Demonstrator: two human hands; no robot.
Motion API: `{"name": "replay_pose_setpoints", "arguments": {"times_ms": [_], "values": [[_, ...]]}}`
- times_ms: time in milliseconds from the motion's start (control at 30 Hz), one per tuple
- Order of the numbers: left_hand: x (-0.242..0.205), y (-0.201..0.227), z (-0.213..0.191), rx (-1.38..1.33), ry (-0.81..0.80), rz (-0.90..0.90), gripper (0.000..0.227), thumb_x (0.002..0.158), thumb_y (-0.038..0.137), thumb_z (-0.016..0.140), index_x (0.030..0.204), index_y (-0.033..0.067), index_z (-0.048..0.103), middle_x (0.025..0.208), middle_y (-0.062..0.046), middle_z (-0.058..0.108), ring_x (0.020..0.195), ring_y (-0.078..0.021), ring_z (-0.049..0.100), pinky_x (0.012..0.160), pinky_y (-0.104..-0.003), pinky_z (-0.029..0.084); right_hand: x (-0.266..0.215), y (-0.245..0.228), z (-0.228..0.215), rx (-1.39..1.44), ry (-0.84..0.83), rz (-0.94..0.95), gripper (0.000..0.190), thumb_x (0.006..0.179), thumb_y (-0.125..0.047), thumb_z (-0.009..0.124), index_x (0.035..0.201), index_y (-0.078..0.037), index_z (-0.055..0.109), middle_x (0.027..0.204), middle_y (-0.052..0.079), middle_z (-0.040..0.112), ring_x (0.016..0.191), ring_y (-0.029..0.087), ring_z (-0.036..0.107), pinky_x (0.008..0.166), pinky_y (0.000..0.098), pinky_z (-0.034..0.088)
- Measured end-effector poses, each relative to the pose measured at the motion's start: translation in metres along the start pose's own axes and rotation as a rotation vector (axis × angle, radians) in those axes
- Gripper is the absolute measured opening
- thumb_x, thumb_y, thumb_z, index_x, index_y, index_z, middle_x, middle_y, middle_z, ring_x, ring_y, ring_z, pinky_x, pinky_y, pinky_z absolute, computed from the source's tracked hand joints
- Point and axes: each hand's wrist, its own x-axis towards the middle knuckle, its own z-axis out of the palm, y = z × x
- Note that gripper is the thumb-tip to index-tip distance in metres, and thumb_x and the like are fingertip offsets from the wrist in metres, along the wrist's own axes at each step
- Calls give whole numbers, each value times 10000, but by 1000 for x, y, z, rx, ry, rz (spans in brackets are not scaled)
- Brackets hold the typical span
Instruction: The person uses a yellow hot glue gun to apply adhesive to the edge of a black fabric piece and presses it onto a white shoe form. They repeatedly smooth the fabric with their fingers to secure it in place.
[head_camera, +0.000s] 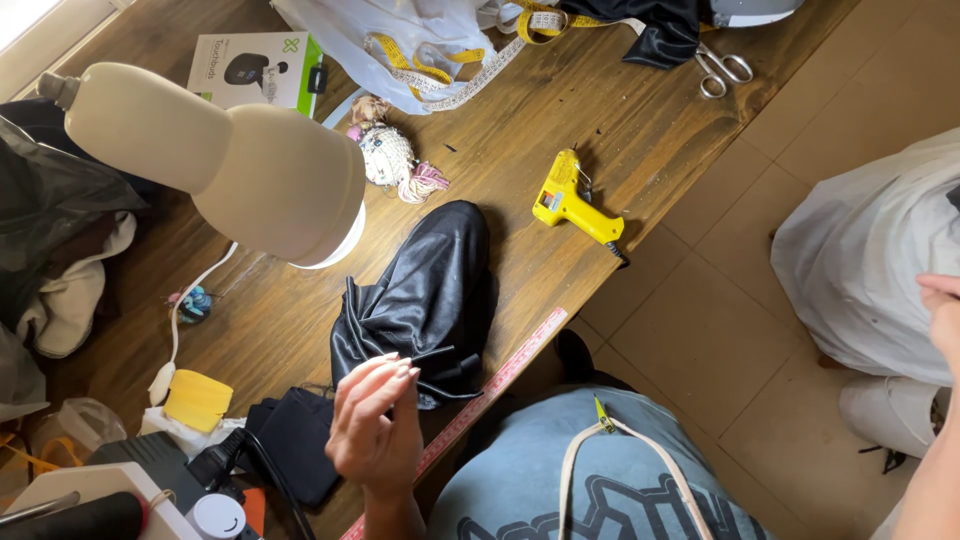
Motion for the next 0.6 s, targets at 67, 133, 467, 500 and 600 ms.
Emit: {"name": "replay_pose_setpoints", "arguments": {"times_ms": [67,133,467,500,600], "values": [[0,2,2,17,-38,-1,117,869,-84,750,911,-6,674,911,-138,732,873,-315,730,841,-369,649,-3,-35,-1,15,29,76,176,1213,50,610,1330,24,740,1228,200,694,1137,304,621,1063,328,439],[-3,1,3,38,-64,-10,142,873,-82,760,944,14,682,930,-112,737,894,-284,731,874,-366,641,-8,-48,-2,-12,34,178,174,1168,-14,649,1297,-46,760,1218,159,701,1121,283,616,1019,307,435],[-5,-1,8,81,-87,-3,126,881,-51,762,950,28,692,934,-96,745,897,-274,732,872,-338,628,-8,-95,-4,49,67,330,333,1020,-44,612,1322,-106,739,1254,165,682,1206,277,593,1069,317,399],[-5,-1,9,88,-88,-1,121,882,-46,762,946,30,693,929,-93,745,889,-270,733,870,-337,626,-6,-93,-2,58,70,339,319,1033,-42,621,1324,-98,739,1242,177,682,1161,273,598,1032,313,414],[-8,-2,8,108,-87,-3,95,906,-43,737,962,21,694,937,-111,737,881,-265,721,861,-352,618,-6,-79,0,65,67,354,305,1036,-32,652,1329,-73,730,1244,197,674,1144,285,601,1024,329,423]]}}
